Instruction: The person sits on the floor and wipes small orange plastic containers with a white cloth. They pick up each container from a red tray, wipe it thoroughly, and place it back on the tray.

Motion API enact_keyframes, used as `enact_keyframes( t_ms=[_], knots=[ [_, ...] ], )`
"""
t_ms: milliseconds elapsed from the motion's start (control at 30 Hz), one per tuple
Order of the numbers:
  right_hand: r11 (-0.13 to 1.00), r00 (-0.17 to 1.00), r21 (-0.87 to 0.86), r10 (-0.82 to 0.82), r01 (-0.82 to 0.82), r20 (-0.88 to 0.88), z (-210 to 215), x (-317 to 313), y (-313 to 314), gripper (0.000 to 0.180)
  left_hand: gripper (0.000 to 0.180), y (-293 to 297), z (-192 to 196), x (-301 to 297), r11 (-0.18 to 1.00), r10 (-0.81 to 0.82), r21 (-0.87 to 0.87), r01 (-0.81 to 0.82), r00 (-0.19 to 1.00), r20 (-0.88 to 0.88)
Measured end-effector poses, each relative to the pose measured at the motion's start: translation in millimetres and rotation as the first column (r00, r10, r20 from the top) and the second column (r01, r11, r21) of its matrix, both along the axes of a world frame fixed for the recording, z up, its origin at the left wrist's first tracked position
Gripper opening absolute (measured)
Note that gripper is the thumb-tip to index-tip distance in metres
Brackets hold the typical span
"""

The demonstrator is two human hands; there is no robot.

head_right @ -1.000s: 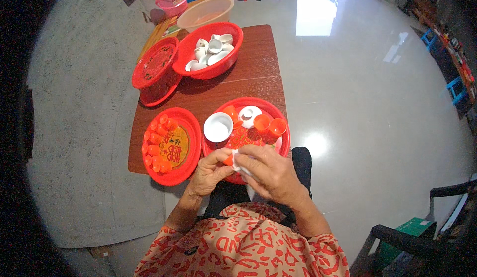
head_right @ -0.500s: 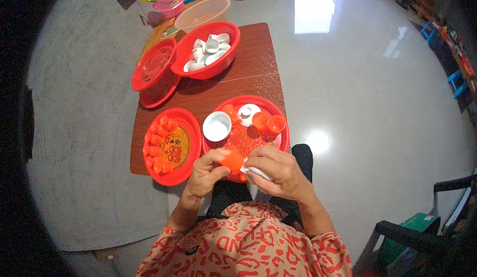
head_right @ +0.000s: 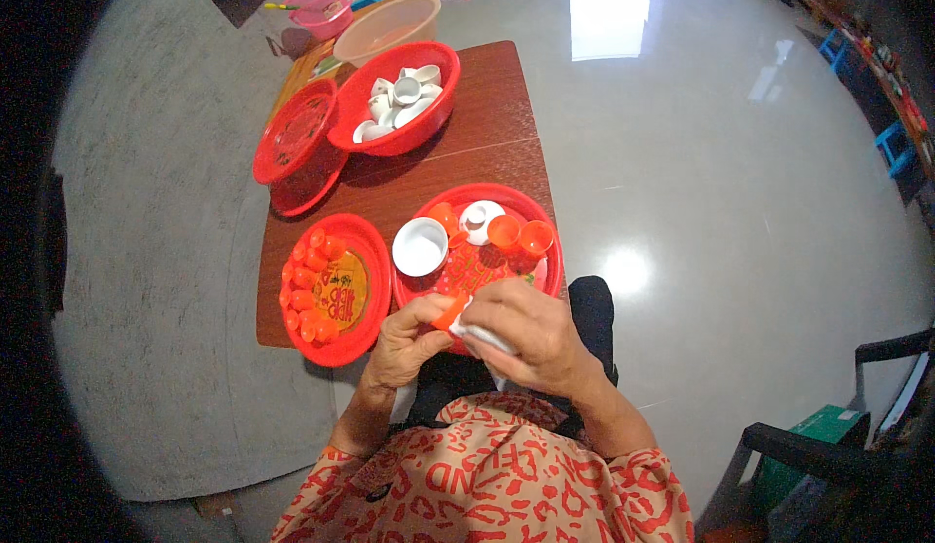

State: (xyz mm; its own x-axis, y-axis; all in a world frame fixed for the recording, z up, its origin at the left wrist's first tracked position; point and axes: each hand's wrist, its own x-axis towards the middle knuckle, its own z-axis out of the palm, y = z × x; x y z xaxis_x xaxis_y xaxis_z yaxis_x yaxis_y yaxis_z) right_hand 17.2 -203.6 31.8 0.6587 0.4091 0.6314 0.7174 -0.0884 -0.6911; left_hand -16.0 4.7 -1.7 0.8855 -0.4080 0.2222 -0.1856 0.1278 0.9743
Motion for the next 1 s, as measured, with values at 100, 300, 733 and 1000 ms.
enact_keyframes(
  t_ms=[100, 300, 733, 1000],
  knots=[
    [0.996, 0.993, 0.091, 0.022, -0.012, -0.114, -9.9, 6.1, 0.7, 0.019, 0.02, -0.2, -3.4, -1.4, 0.999, -0.023, -0.032, 0.023, 1.0, -0.002],
    [0.987, 0.9, 0.107, -0.062, 0.12, -0.431, -17.9, 4.9, 9.4, 0.016, 0.019, -3.2, -1.1, -0.9, 0.998, -0.009, -0.064, 0.011, 1.0, 0.02],
    [0.977, 0.951, 0.155, -0.098, 0.148, -0.293, -26.8, -13.4, -3.3, 0.049, 0.019, 1.6, -7.1, -2.7, 0.985, 0.089, -0.145, -0.093, 0.995, -0.036],
    [0.993, 0.985, 0.105, -0.069, 0.052, 0.156, -4.7, -4.2, 9.9, 0.031, 0.019, 3.2, -2.4, -3.5, 0.993, -0.003, -0.117, -0.002, 0.999, -0.041]
  ],
)
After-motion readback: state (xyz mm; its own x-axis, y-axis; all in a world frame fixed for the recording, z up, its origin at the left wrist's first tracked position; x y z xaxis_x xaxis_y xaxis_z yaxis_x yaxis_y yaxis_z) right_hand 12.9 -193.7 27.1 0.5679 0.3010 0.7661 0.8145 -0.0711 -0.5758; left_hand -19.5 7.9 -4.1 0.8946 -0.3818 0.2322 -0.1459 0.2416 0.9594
